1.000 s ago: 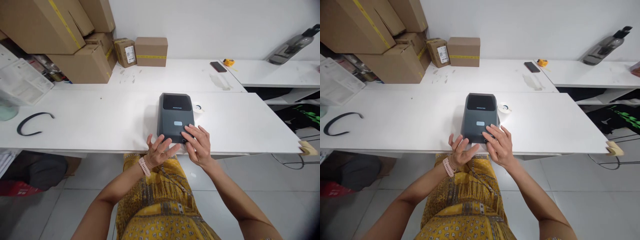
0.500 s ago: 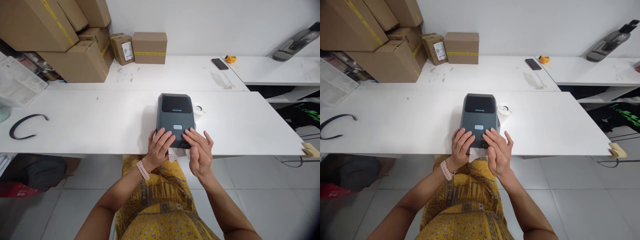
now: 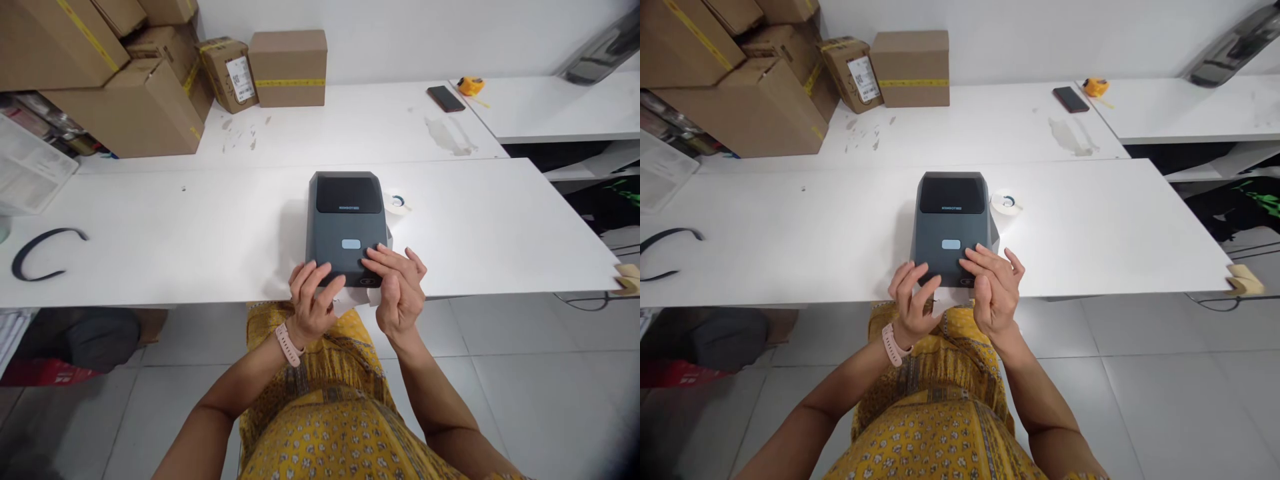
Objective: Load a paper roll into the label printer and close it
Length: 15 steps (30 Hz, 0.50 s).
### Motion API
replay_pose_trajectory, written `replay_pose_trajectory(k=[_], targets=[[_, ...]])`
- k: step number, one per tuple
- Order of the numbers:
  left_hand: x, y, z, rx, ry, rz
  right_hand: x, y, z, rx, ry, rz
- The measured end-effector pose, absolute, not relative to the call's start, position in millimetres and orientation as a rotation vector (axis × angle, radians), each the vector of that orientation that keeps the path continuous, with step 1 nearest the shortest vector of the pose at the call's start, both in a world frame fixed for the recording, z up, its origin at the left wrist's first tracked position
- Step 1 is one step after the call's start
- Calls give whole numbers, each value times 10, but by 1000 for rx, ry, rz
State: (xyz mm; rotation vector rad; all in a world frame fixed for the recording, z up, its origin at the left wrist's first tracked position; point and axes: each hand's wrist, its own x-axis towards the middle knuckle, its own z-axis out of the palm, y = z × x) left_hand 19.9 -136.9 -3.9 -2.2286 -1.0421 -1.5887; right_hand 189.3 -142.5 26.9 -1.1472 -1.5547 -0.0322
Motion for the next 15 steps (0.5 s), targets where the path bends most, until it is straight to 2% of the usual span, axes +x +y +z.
replay_pose_trajectory(k=[5,15], targets=[[199,-1609,-20,-2185,-1122,-1504,1896,-1502,352,-1200,-1533,113],[179,-1567,-34,-2229,-1071,-1523,1943,-1507,374,-1192,-1588,175]])
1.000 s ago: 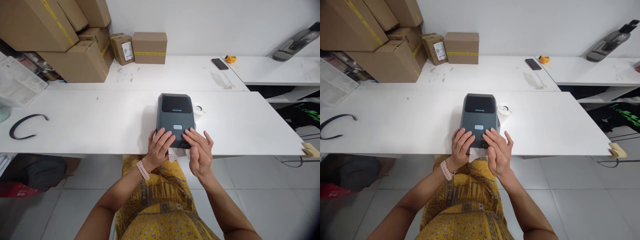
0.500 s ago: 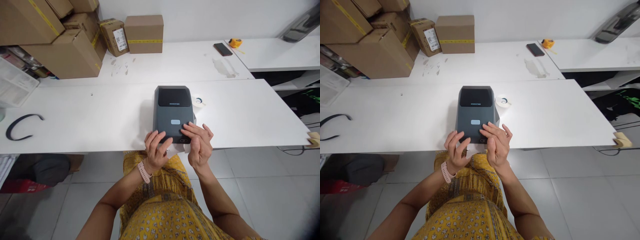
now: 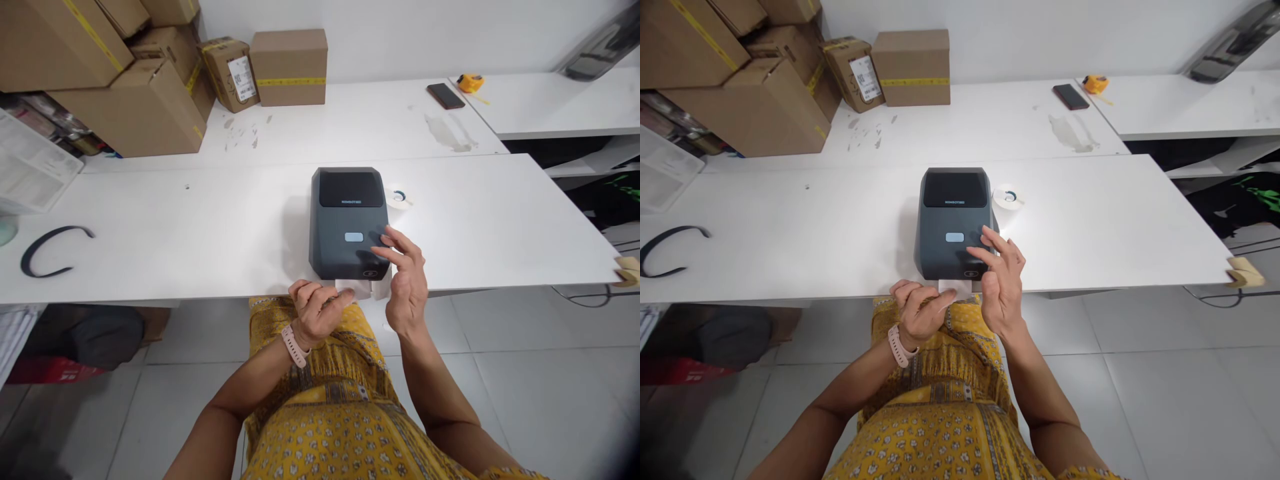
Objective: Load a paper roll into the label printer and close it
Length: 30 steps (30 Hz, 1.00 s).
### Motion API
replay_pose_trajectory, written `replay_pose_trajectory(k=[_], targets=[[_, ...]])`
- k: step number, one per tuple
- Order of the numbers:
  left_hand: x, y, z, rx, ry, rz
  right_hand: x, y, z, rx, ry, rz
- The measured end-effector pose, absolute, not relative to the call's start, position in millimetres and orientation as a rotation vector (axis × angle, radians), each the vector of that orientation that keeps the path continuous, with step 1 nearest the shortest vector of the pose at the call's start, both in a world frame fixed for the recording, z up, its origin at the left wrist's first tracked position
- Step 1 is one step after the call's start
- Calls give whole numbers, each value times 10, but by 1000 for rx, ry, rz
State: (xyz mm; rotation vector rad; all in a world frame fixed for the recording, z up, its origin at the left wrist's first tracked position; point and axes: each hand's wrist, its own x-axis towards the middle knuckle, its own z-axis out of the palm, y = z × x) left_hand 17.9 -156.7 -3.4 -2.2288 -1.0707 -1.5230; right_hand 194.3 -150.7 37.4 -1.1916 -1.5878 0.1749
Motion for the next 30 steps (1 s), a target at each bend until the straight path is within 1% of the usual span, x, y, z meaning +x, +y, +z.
replay_pose_trajectory(k=[8,12,17,19,23,27,30], targets=[[156,-1579,-2,-2240,-1069,-1538,1930,-1317,495,-1304,-1807,30],[88,-1609,-33,-2266,-1046,-1651,1904,-1263,473,-1340,-1859,-68],[83,-1533,-96,-2122,-1158,-1818,1880,-1224,500,-1322,-1896,-190],[117,-1472,-87,-2133,-1209,-1860,1902,-1216,518,-1327,-1919,-163],[180,-1409,-31,-2299,-1375,-1940,2004,-1284,487,-1322,-1946,7],[167,-1433,-13,-2432,-1443,-1972,2110,-1431,406,-1328,-1763,88],[135,-1424,-24,-2452,-1438,-1989,2152,-1460,434,-1301,-1674,110]])
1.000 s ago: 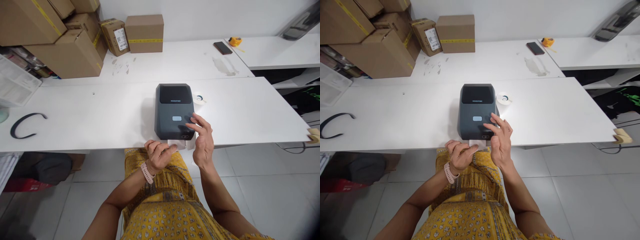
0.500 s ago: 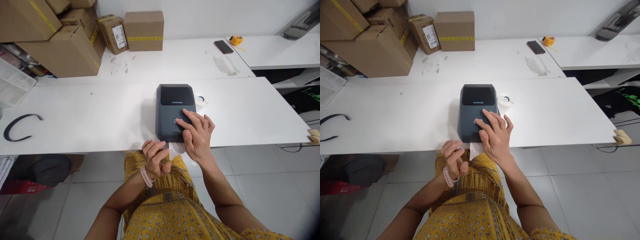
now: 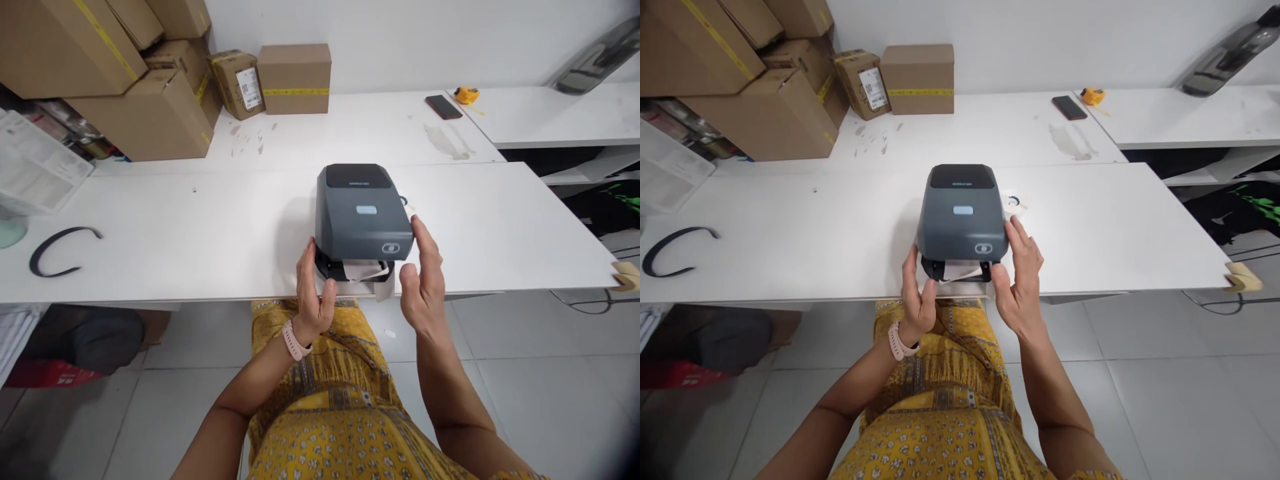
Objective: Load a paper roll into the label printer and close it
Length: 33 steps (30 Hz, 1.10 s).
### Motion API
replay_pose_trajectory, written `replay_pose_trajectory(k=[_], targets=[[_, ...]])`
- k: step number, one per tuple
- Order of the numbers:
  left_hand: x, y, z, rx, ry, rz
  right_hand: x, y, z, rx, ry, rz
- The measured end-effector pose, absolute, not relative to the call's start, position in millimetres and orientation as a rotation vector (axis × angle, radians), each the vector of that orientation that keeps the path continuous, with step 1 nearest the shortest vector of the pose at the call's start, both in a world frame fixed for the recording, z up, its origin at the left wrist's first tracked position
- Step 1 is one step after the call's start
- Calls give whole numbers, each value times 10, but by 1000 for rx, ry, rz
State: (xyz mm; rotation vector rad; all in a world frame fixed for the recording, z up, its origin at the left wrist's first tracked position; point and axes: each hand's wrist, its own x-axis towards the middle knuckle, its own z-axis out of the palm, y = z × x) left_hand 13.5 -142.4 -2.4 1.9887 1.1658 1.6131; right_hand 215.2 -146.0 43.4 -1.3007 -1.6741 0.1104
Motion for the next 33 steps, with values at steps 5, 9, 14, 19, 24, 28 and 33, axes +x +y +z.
replay_pose_trajectory(k=[5,9,14,19,24,28,33], targets=[[131,-1286,-64,2006,1178,1599,2166,-1169,707,-1179,-1738,75],[153,-1178,-134,2131,1183,1645,2163,-744,1009,-1053,-1774,52],[146,-1153,-168,2145,1177,1718,2220,-81,1376,-1053,-1754,79],[71,-1139,-53,2010,1234,1658,2205,506,1639,-1105,-1720,28],[-16,-1027,50,1655,1286,1651,2006,377,1586,-1051,-1663,-374],[-62,-827,150,1552,1376,1550,2001,143,1226,-1104,-2040,-117],[6,-389,422,1603,1424,1190,2159,133,837,-1192,-2599,459]])
